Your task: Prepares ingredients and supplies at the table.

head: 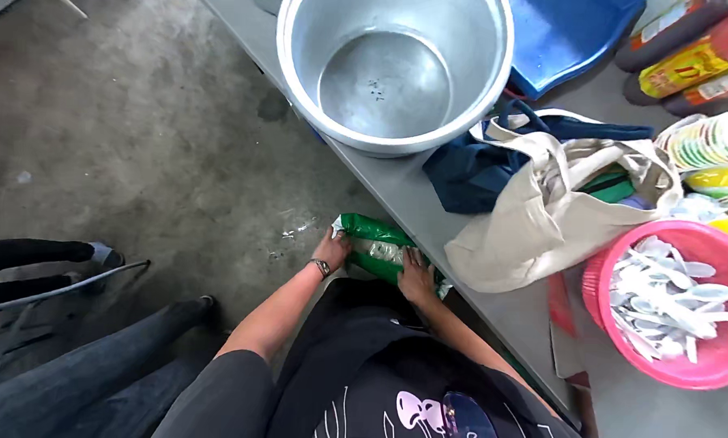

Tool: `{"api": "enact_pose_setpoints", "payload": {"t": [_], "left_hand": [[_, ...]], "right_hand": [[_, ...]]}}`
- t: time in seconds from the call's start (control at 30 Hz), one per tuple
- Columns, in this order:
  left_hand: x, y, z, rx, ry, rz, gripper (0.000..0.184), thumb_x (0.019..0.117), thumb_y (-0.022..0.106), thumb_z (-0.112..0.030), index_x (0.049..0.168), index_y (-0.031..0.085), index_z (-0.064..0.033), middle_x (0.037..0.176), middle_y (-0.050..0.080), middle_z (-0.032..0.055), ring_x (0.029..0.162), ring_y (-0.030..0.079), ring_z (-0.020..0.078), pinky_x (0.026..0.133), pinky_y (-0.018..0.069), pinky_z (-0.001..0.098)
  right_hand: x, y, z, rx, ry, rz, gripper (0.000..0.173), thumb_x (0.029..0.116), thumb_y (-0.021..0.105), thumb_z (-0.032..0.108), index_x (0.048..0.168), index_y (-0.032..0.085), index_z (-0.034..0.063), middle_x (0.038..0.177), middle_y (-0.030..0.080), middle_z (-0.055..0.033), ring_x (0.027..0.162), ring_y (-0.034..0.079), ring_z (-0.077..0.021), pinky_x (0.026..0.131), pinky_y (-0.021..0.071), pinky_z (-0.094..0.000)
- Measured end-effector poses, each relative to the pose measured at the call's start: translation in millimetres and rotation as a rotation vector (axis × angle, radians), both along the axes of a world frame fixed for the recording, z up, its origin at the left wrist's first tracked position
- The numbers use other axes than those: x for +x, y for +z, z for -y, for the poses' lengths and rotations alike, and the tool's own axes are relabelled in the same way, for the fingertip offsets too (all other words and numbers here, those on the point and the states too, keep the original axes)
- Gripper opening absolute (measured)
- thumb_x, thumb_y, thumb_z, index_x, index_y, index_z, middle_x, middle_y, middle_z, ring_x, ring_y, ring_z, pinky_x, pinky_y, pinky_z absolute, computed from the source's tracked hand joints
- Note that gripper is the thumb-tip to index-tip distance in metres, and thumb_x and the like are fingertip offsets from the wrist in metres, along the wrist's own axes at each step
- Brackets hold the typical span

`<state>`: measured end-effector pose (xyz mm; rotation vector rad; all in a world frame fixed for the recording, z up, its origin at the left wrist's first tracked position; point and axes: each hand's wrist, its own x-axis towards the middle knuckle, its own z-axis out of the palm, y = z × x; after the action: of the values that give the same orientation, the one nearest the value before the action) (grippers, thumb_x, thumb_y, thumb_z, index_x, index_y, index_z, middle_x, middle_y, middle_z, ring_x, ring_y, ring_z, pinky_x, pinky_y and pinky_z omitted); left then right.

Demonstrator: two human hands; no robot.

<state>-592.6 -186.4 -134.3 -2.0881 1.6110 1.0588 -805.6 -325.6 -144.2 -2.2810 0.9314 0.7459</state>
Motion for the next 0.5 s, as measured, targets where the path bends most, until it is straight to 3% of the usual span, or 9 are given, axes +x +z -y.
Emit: {"api": "enact_pose_setpoints", "payload": {"t": [0.03, 0.07, 0.1, 0.23, 0.3, 0.37, 0.43, 0.5], "left_hand": [[1.7, 0.5, 1.6, -0.005, 0.018, -0.044, 0.045, 0.0992, 0.047, 0.009, 0.14, 0.059, -0.0055, 0.149, 0.055, 0.0161, 0.148, 0.039, 0.0407, 0.122, 0.0181, 0.0683], [3.1, 0.1, 3.2, -0.007, 0.036, -0.087, 0.046, 0.0984, 0.048, 0.009, 0.141, 0.059, -0.0049, 0.149, 0.055, 0.0169, 0.147, 0.039, 0.0411, 0.122, 0.02, 0.0674], [4.4, -1.9, 3.3, -0.013, 0.044, -0.136, 0.045, 0.0978, 0.05, 0.009, 0.14, 0.059, -0.003, 0.148, 0.055, 0.0186, 0.146, 0.04, 0.0417, 0.121, 0.0218, 0.0662], [15.9, -13.6, 4.9, -0.089, -0.088, -0.244, 0.037, 0.0967, 0.053, 0.008, 0.132, 0.064, 0.0029, 0.142, 0.059, 0.0217, 0.143, 0.044, 0.0417, 0.121, 0.0277, 0.0607], [21.9, -15.2, 2.4, -0.113, -0.132, -0.29, 0.039, 0.0963, 0.055, 0.008, 0.134, 0.064, 0.0006, 0.143, 0.059, 0.0204, 0.143, 0.044, 0.0414, 0.121, 0.0278, 0.0604], [29.0, -21.0, -3.1, -0.112, -0.165, -0.344, 0.046, 0.0955, 0.057, 0.008, 0.14, 0.061, -0.0051, 0.148, 0.056, 0.0183, 0.146, 0.041, 0.0408, 0.123, 0.0237, 0.0613], [34.3, -21.9, -6.2, -0.072, -0.204, -0.39, 0.048, 0.0965, 0.058, 0.005, 0.143, 0.059, -0.0068, 0.151, 0.053, 0.0198, 0.149, 0.037, 0.0419, 0.125, 0.0188, 0.0612], [35.8, -21.0, -5.9, -0.051, -0.219, -0.422, 0.044, 0.0963, 0.061, 0.002, 0.14, 0.061, -0.0037, 0.15, 0.053, 0.0224, 0.147, 0.038, 0.0442, 0.125, 0.0202, 0.06]], "right_hand": [[14.5, 8.0, -5.7, -0.034, -0.021, 0.055, 0.053, 0.1027, 0.049, 0.016, 0.155, 0.046, 0.0063, 0.156, 0.05, -0.0166, 0.148, 0.041, -0.0346, 0.122, 0.025, -0.0589], [29.8, 13.1, -10.0, -0.048, -0.002, 0.096, 0.043, 0.1012, 0.05, 0.011, 0.142, 0.059, 0.0033, 0.14, 0.062, -0.0198, 0.137, 0.053, -0.0362, 0.118, 0.0351, -0.0541], [44.7, 14.3, -13.7, -0.019, 0.025, 0.091, 0.038, 0.1014, 0.049, 0.008, 0.136, 0.063, 0.0015, 0.134, 0.065, -0.0216, 0.132, 0.057, -0.0372, 0.115, 0.0408, -0.0518], [91.8, 6.1, -24.9, 0.018, -0.032, -0.117, 0.046, 0.1038, 0.054, 0.018, 0.142, 0.053, -0.0066, 0.138, 0.058, -0.0308, 0.134, 0.053, -0.046, 0.112, 0.0439, -0.0581], [102.0, 13.4, -37.2, 0.023, -0.021, -0.165, 0.047, 0.1061, 0.047, 0.015, 0.149, 0.045, -0.0022, 0.138, 0.058, -0.0311, 0.133, 0.054, -0.0477, 0.108, 0.0474, -0.0593], [98.4, 15.0, -50.2, 0.039, 0.006, -0.149, 0.045, 0.1069, 0.045, 0.012, 0.15, 0.047, -0.0012, 0.141, 0.058, -0.0289, 0.134, 0.055, -0.0452, 0.109, 0.0476, -0.0572], [82.8, -1.9, -59.3, 0.009, -0.005, -0.082, 0.052, 0.1057, 0.05, 0.017, 0.152, 0.044, -0.0052, 0.151, 0.049, -0.0295, 0.144, 0.046, -0.0436, 0.119, 0.0373, -0.0552], [72.4, -16.3, -62.9, -0.068, -0.026, 0.033, 0.065, 0.0988, 0.061, 0.018, 0.152, 0.039, -0.0123, 0.155, 0.041, -0.0352, 0.148, 0.037, -0.0483, 0.123, 0.028, -0.0585]]}}
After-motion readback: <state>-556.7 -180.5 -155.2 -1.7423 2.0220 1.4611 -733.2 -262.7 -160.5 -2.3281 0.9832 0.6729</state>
